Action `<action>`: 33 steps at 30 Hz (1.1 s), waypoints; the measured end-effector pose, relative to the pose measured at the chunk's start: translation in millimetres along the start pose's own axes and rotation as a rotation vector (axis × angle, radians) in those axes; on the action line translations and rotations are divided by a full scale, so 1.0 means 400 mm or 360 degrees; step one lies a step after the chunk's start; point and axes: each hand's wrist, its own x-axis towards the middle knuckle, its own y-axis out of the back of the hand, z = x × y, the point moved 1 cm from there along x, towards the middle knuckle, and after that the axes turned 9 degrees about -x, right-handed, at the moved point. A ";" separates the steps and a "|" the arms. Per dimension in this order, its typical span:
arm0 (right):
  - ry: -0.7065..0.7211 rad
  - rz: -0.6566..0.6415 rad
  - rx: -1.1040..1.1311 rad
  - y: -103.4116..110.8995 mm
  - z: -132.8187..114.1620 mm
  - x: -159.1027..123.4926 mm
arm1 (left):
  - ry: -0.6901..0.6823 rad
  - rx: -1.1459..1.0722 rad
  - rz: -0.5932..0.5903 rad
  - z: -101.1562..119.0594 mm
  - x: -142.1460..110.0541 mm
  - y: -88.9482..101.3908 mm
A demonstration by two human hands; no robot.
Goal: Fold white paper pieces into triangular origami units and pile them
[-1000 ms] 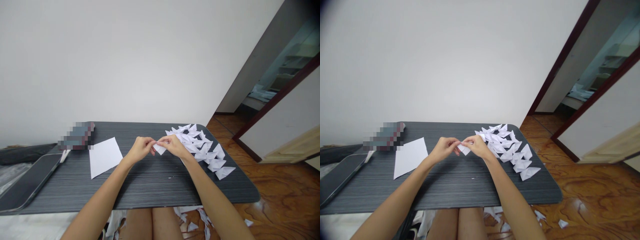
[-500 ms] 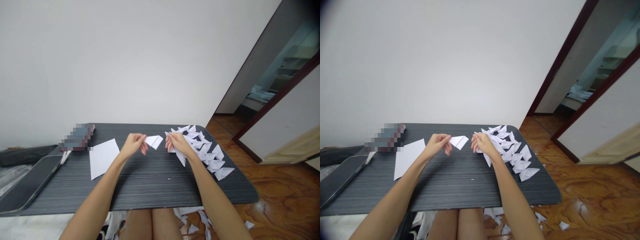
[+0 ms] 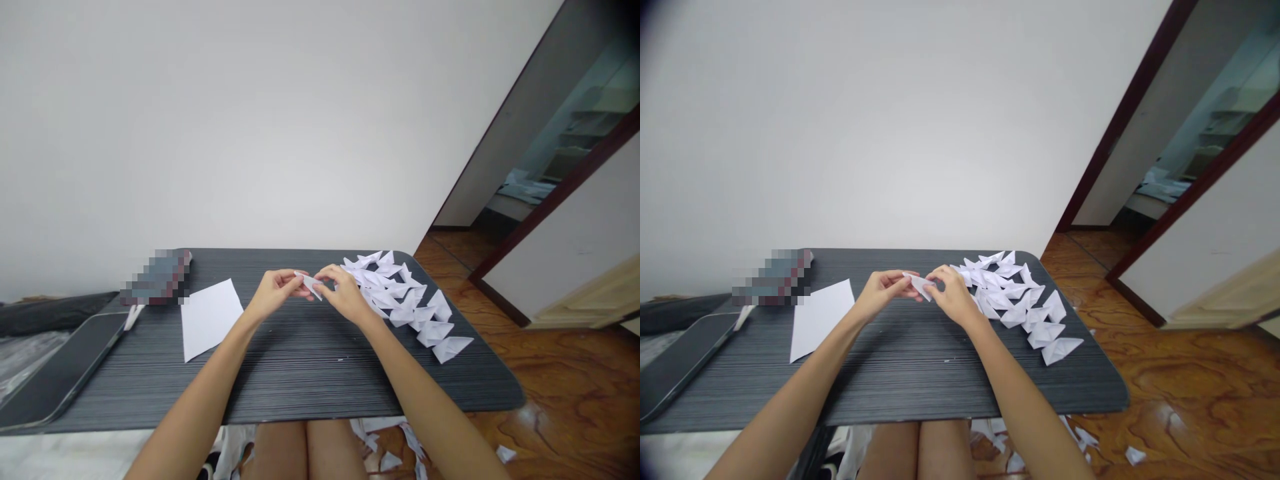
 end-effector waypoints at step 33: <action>0.0153 -0.0852 -0.0401 -0.001 0.026 -0.043 | -0.0558 0.2153 -0.0694 -0.052 -0.013 0.022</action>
